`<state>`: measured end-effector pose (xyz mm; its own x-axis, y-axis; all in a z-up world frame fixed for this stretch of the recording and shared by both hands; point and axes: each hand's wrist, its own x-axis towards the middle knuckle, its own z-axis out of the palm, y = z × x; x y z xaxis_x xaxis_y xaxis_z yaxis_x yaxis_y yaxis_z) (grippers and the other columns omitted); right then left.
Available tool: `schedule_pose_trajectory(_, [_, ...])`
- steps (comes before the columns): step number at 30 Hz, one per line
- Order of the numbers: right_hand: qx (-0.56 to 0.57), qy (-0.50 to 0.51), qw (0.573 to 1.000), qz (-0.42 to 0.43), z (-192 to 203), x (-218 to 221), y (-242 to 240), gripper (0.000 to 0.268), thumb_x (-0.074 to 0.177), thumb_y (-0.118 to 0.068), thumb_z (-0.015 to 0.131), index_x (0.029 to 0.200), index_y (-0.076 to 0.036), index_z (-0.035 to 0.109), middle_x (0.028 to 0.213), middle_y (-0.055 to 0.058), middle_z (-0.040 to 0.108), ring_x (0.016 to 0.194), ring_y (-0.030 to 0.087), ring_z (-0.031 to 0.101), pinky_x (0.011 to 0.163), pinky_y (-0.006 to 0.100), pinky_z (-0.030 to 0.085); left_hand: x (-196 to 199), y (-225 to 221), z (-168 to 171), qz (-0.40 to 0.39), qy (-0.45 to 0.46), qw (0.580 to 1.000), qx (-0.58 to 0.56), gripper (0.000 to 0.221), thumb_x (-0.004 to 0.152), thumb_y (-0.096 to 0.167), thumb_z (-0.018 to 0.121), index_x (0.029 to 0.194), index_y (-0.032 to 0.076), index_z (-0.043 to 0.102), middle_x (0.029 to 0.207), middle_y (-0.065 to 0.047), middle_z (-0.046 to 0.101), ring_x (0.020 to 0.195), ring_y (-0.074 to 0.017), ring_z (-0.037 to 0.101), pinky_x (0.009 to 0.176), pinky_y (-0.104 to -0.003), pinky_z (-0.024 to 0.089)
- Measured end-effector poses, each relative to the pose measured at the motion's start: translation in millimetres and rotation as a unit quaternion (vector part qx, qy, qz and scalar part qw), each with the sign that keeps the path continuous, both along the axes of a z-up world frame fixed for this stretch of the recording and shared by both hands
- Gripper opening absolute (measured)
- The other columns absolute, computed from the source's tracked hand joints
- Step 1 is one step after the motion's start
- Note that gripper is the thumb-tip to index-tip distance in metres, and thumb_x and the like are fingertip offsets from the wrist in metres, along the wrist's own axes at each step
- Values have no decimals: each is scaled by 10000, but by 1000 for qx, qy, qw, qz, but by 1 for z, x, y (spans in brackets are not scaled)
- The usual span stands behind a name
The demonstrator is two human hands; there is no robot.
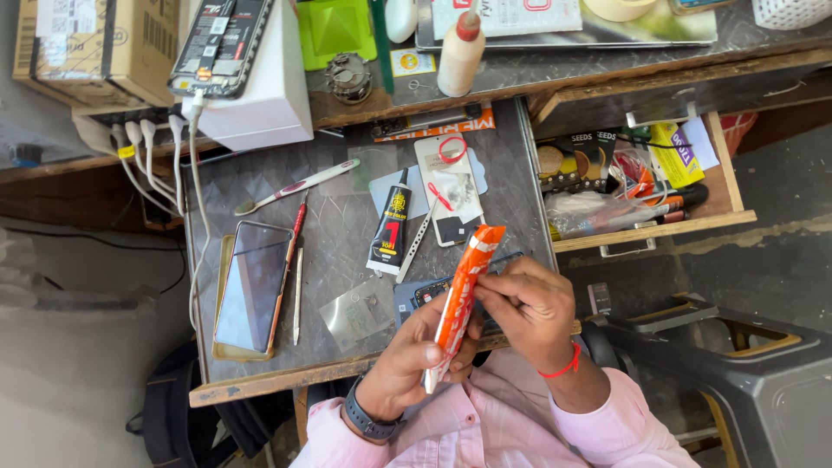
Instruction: The person cleans the back of a disassembled smartphone with a tissue. They then open a drawer to retrieve a rubber band and use it to secure a new screen protector onto the phone's display. The person handles the phone and the screen protector packaging throughout the process.
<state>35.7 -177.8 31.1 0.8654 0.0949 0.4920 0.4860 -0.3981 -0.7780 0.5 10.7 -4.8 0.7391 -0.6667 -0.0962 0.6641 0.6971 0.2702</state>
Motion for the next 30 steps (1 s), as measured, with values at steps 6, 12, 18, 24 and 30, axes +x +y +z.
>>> schedule_pose_trajectory(6, [17, -44, 999, -21, -1, -7, 1, 160, 810, 39, 811, 949, 0, 742, 745, 48, 617, 579, 84, 535, 520, 244, 400, -3, -3, -3, 9, -37, 999, 22, 913, 755, 277, 959, 1452, -5, 441, 1115, -69, 575, 770, -117, 540, 628, -238, 416])
schedule_pose_trajectory(12, [30, -9, 999, -21, -5, -10, -3, 107, 820, 35, 775, 913, 7, 729, 736, 33, 610, 571, 63, 527, 523, 233, 387, -2, -13, 6, 88, -123, 971, 188, 1129, 703, 245, 943, 1591, -39, 305, 1412, -63, 543, 1313, -133, 527, 1123, -252, 408])
schedule_pose_trajectory(18, [94, 141, 986, 9, -20, -6, -14, 45, 858, 20, 741, 879, 10, 703, 731, -3, 555, 607, 33, 416, 545, 222, 353, 0, -14, 5, 96, -150, 951, 253, 1129, 715, 196, 920, 1610, -43, 274, 1455, -75, 503, 1355, -154, 481, 1161, -281, 357])
schedule_pose_trajectory(24, [124, 145, 980, 62, -18, 2, -9, 141, 817, 11, 750, 941, 26, 684, 746, -22, 496, 636, 23, 425, 553, 228, 358, 2, -12, 5, 108, -143, 953, 245, 1110, 716, 184, 911, 1599, -44, 278, 1450, -83, 502, 1365, -166, 476, 1167, -286, 353])
schedule_pose_trajectory(30, [65, 185, 979, 55, -26, 7, -14, 79, 823, 39, 733, 884, 1, 700, 726, -18, 531, 592, 21, 417, 537, 230, 358, 3, -5, 3, 97, -154, 943, 280, 1092, 716, 149, 894, 1606, -43, 291, 1432, -81, 505, 1339, -166, 471, 1155, -289, 350])
